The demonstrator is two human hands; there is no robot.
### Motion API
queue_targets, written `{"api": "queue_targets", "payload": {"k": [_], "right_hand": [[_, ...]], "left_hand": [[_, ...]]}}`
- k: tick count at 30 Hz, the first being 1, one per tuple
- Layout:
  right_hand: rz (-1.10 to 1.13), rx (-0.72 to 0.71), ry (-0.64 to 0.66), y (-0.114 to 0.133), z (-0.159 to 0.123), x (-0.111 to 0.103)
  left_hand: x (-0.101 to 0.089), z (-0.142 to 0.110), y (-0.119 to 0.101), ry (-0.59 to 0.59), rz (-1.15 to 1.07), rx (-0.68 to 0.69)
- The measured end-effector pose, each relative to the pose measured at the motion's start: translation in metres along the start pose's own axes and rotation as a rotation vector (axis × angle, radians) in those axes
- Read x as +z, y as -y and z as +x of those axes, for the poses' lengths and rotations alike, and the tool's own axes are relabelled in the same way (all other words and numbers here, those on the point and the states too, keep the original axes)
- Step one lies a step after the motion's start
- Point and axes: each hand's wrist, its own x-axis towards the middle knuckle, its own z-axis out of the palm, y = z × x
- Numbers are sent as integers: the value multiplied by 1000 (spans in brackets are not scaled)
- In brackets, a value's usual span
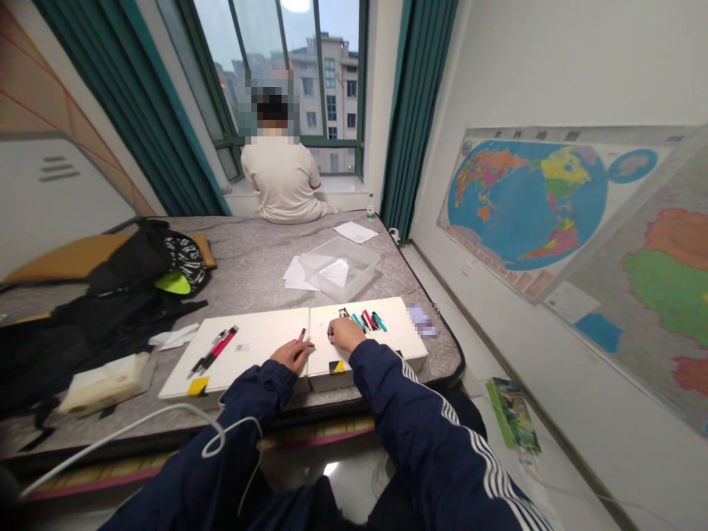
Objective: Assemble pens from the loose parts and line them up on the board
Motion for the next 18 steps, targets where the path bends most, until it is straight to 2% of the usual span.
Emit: {"api": "queue_targets", "payload": {"k": [5, 11, 18], "right_hand": [[4, -3, -18, 0, 0, 9], [19, 31, 2, 2, 2, 11], [43, 316, 86, 11, 18, 10]], "left_hand": [[2, 1, 3, 6, 9, 5], [2, 0, 2, -12, -12, 34], [4, 0, 4, -40, -23, 44]]}}
